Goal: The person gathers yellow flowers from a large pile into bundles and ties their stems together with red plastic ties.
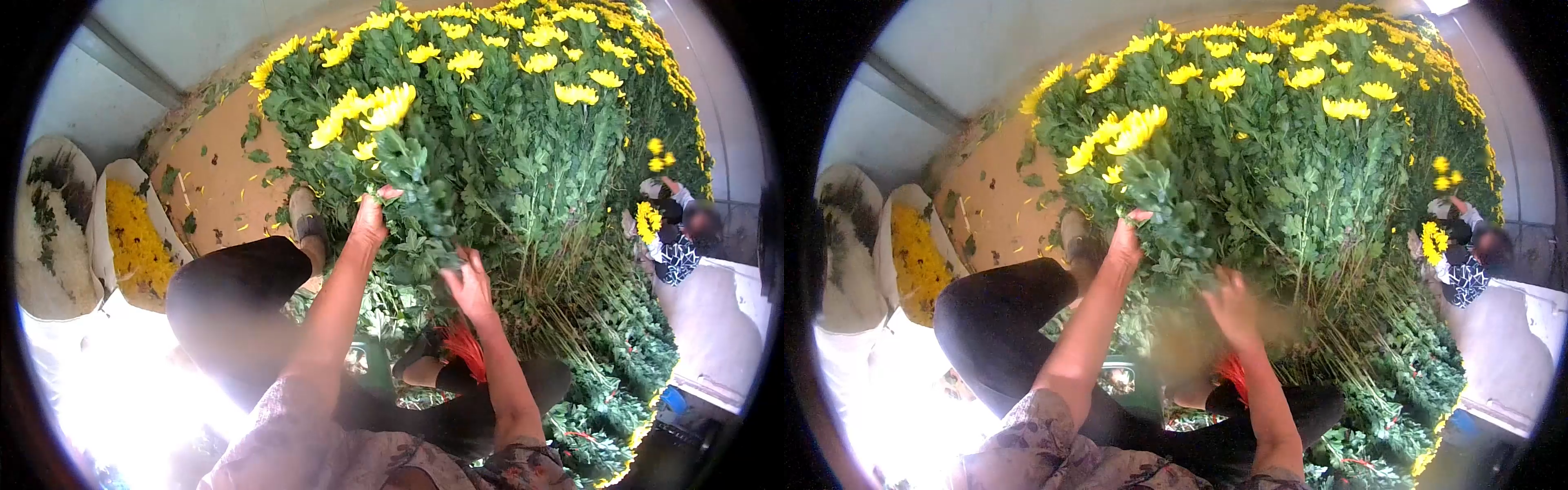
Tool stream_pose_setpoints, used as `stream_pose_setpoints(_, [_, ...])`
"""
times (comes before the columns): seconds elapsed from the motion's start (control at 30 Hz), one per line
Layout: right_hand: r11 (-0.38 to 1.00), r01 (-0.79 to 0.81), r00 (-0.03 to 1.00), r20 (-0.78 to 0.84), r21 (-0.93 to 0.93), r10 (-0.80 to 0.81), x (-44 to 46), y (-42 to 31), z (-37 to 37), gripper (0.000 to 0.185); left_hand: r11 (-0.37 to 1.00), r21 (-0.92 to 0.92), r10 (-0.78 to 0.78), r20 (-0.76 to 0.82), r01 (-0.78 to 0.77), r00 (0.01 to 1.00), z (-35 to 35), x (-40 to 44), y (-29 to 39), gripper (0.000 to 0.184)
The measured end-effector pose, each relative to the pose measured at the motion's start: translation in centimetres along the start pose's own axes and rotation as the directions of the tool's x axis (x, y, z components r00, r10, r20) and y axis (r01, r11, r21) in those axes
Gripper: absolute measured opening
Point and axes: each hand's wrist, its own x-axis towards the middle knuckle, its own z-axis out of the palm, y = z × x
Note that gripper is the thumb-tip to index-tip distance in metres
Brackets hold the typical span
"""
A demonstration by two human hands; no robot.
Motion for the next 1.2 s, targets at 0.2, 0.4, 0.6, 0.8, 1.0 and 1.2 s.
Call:
stream_pose_setpoints(0.2, [0.961,0.243,0.926,-0.327,0.134,-0.188,3.9,-6.1,-3.0,0.081,0.994,0.101,0.047,0.042,-0.051,0.998,2.5,-0.6,0.5,0.037])
stream_pose_setpoints(0.4, [0.953,0.258,0.915,-0.356,0.158,-0.188,7.4,-9.2,-4.5,0.036,0.995,0.077,0.047,0.107,-0.055,0.993,5.4,-2.2,3.0,0.028])
stream_pose_setpoints(0.6, [0.936,0.283,0.92,-0.334,0.208,-0.204,7.2,-10.1,-4.6,0.035,0.987,0.105,0.106,0.133,-0.12,0.985,6.2,-3.7,4.2,0.032])
stream_pose_setpoints(0.8, [0.932,0.323,0.914,-0.308,0.162,-0.263,6.7,-10.8,-3.5,0.022,0.988,-0.031,0.152,0.209,-0.149,0.966,4.7,-2.8,3.9,0.035])
stream_pose_setpoints(1.0, [0.866,0.325,0.937,-0.252,0.379,-0.241,7.5,-8.2,-0.8,0.027,0.92,0.367,0.078,0.179,-0.14,0.981,4.0,-2.1,4.2,0.044])
stream_pose_setpoints(1.2, [0.945,0.32,0.946,-0.087,0.066,-0.313,6.3,-9.3,-1.8,0.04,0.884,0.434,0.198,-0.011,-0.174,0.98,5.2,-3.8,3.5,0.031])
